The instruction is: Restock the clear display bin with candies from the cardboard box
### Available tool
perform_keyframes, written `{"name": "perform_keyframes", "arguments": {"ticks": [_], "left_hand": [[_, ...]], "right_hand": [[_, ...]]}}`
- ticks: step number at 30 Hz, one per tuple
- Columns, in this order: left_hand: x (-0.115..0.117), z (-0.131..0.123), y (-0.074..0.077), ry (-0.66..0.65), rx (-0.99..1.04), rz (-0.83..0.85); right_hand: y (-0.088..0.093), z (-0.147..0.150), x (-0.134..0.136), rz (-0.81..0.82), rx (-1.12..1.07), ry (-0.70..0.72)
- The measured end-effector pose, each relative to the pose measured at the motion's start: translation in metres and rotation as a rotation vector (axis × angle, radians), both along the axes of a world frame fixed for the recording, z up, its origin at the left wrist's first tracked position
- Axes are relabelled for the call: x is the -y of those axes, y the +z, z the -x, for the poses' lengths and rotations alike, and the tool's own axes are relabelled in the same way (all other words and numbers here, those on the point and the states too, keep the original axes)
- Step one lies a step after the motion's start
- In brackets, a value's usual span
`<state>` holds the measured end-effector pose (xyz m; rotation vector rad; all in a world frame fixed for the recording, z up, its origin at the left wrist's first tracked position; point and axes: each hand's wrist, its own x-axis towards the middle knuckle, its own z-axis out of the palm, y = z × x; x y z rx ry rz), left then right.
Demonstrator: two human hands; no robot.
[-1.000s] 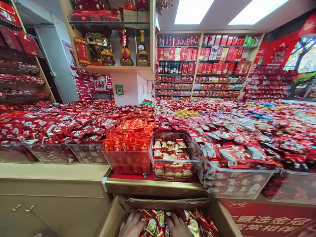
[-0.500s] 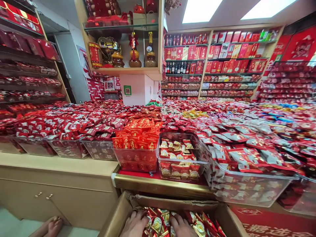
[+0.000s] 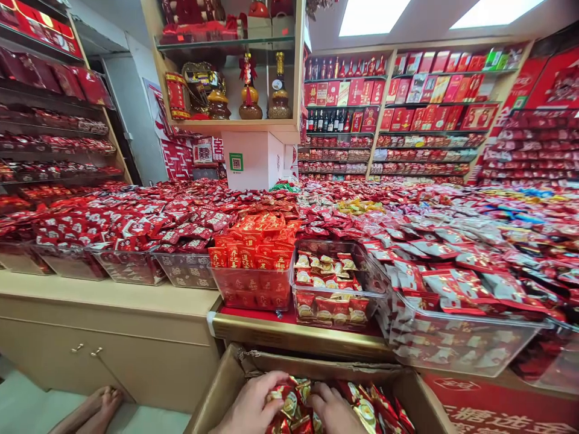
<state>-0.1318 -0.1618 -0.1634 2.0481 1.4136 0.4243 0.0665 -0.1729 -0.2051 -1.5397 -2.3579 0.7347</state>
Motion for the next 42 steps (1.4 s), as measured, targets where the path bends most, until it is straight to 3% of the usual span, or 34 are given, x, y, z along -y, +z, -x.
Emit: {"name": "perform_keyframes", "arguments": {"ticks": [4, 6, 8, 11, 15, 18, 21, 26, 34, 36, 38, 42], "left_hand": [[0.012, -0.022, 0.044, 0.0, 0.319, 0.007], [0.016, -0.034, 0.064, 0.047, 0.469, -0.04], [0.017, -0.047, 0.082, 0.104, 0.638, -0.019], [0.012, -0.064, 0.104, 0.191, 0.938, 0.171], [0.007, -0.076, 0.119, 0.279, 1.219, 0.318], [0.006, -0.077, 0.119, 0.26, 1.342, 0.377], [0.006, -0.075, 0.114, 0.238, 1.385, 0.37], [0.008, -0.07, 0.103, 0.22, 1.239, 0.322], [0.015, -0.07, 0.083, 0.357, 1.241, 0.298], [0.017, -0.066, 0.08, 0.336, 1.213, 0.288], [0.019, -0.058, 0.075, 0.276, 1.15, 0.275], [0.02, -0.039, 0.049, 0.113, 0.793, 0.315]], "right_hand": [[0.05, 0.004, 0.009, 0.15, -0.621, 0.061], [0.072, 0.004, 0.011, 0.157, -0.844, -0.001], [0.092, 0.001, 0.012, 0.092, -0.941, -0.114], [0.12, -0.007, 0.008, 0.028, -1.004, -0.246], [0.148, -0.013, 0.002, -0.061, -0.998, -0.309], [0.153, -0.009, 0.001, -0.073, -1.01, -0.354], [0.146, -0.005, 0.001, -0.037, -1.032, -0.377], [0.134, -0.007, -0.002, -0.002, -1.057, -0.396], [0.113, -0.002, 0.003, 0.186, -1.161, -0.291], [0.112, -0.003, 0.005, 0.111, -1.084, -0.261], [0.124, -0.009, 0.004, -0.081, -0.968, -0.231], [0.188, -0.027, -0.025, -0.578, -0.703, -0.316]]}}
